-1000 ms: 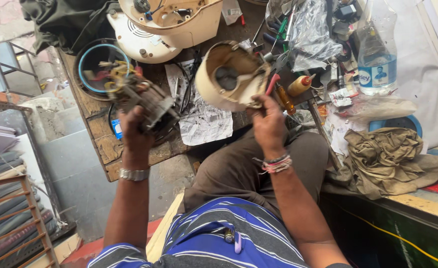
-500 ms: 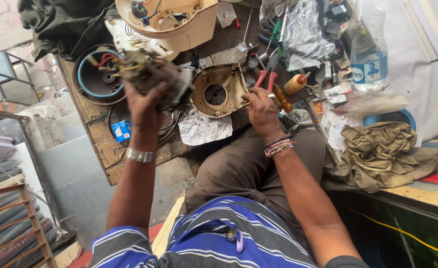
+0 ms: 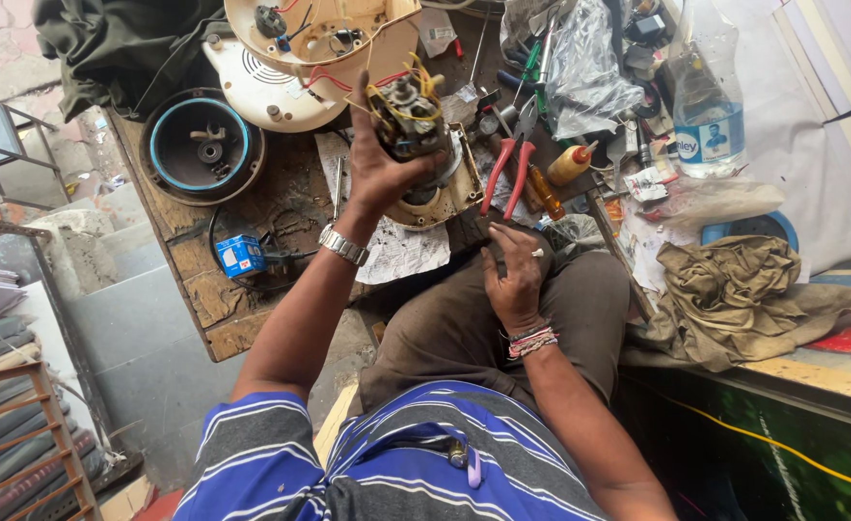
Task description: The person uses a screwdriver and pliers to adjust wires and components inside a small motor assembly. They then place the motor into a plastic housing and secure it with a screwdriver.
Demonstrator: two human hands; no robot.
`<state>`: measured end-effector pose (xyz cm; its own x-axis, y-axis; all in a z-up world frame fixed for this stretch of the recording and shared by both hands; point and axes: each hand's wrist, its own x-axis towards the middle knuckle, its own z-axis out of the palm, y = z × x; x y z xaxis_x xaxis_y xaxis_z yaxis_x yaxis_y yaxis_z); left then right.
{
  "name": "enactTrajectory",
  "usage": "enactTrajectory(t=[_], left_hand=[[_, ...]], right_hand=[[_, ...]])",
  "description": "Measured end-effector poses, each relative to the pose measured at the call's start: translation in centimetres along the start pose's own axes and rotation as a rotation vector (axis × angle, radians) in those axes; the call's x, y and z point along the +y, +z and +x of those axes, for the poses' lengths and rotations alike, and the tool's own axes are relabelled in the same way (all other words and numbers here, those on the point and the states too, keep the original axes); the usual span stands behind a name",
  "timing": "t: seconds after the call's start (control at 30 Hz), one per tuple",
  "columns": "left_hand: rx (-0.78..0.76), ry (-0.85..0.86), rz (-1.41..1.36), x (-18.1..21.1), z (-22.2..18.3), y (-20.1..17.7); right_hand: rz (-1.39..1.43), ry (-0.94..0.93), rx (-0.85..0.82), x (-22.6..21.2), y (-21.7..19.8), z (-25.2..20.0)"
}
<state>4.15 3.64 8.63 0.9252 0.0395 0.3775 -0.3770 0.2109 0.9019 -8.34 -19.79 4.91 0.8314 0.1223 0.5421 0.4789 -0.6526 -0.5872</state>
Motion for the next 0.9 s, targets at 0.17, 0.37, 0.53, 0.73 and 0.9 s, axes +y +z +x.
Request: enactTrajectory(t=[0.17,0.37,0.53,0.73,0.9], left_hand=[[-0.024,0.084,0.403,-0.7,-0.5,-0.3],[-0.07,0.054,0.45,-1.4,-1.5,-1.2],[-0.11,0.135,0.648,-1.3,-2.9,-1.4],[-0.164,0.018,0.887,0.3,-4.1,-2.1],[-0.151,0.091,0.942,0.3,-4.0,-1.7]], right_hand=[[0.009,-0.047,0.024,0.5,0.5,-0.6],[0.031,-0.069,0.011,0.6,0.8,-0.6],[0.053,-0.066,-0.009,0.4,0.7,-0.7],[0.046,-0.06,-0.025,-0.4,0.6,0.5],[-0.106,-0.148,-0.086,-1.2,1.7,2.7]])
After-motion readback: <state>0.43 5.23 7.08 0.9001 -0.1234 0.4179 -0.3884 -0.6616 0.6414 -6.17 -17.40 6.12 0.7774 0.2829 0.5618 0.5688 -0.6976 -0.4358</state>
